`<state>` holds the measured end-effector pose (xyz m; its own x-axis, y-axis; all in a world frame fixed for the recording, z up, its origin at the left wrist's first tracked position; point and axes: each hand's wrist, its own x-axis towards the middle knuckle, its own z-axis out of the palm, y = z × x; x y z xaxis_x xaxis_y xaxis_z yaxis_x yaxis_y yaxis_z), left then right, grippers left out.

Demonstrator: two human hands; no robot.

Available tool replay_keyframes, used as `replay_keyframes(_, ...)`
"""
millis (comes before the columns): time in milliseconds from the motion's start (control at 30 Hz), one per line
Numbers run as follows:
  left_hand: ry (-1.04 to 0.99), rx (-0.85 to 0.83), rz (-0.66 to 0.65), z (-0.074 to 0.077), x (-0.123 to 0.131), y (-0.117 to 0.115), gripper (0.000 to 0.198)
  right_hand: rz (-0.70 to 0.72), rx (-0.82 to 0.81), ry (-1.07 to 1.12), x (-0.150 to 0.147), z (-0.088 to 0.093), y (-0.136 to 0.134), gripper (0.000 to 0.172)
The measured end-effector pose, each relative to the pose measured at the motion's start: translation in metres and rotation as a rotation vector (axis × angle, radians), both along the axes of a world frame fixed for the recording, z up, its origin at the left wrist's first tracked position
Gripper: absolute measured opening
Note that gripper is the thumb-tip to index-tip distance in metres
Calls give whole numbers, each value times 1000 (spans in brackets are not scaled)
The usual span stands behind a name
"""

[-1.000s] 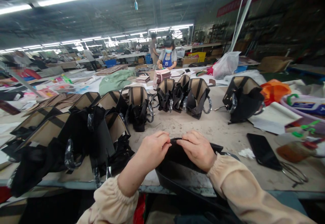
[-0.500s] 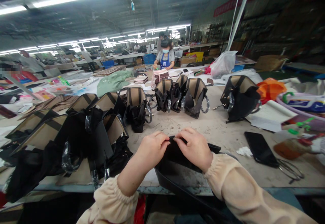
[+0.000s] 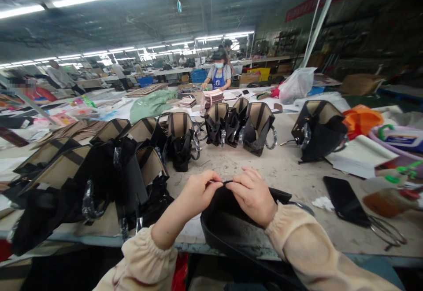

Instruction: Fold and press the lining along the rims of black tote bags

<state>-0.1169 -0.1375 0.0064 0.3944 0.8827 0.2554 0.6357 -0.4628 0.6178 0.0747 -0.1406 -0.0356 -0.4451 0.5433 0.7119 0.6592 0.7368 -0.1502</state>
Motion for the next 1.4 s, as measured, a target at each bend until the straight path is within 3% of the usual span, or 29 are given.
replay_keyframes(233, 66, -148, -58, 8, -1, 6, 21, 145, 52, -64, 7, -3, 8, 21)
replay_keyframes(433, 170, -77, -72, 13, 1, 8, 25, 197, 57, -111, 9, 0, 8, 21)
replay_keyframes(700, 277, 25, -255, 24, 4, 15, 24, 184, 25, -66, 7, -1, 5, 20)
replay_keyframes(1033, 252, -14, -179, 11, 4, 14, 24, 258, 77, -125, 8, 4, -2, 21)
replay_keyframes(1267, 294, -2, -300, 20, -1, 17, 21, 210, 36, -31, 7, 0, -1, 20)
replay_keyframes(1400, 368, 46, -353, 26, -1, 18, 21, 116, 26, -28, 9, 0, -4, 18)
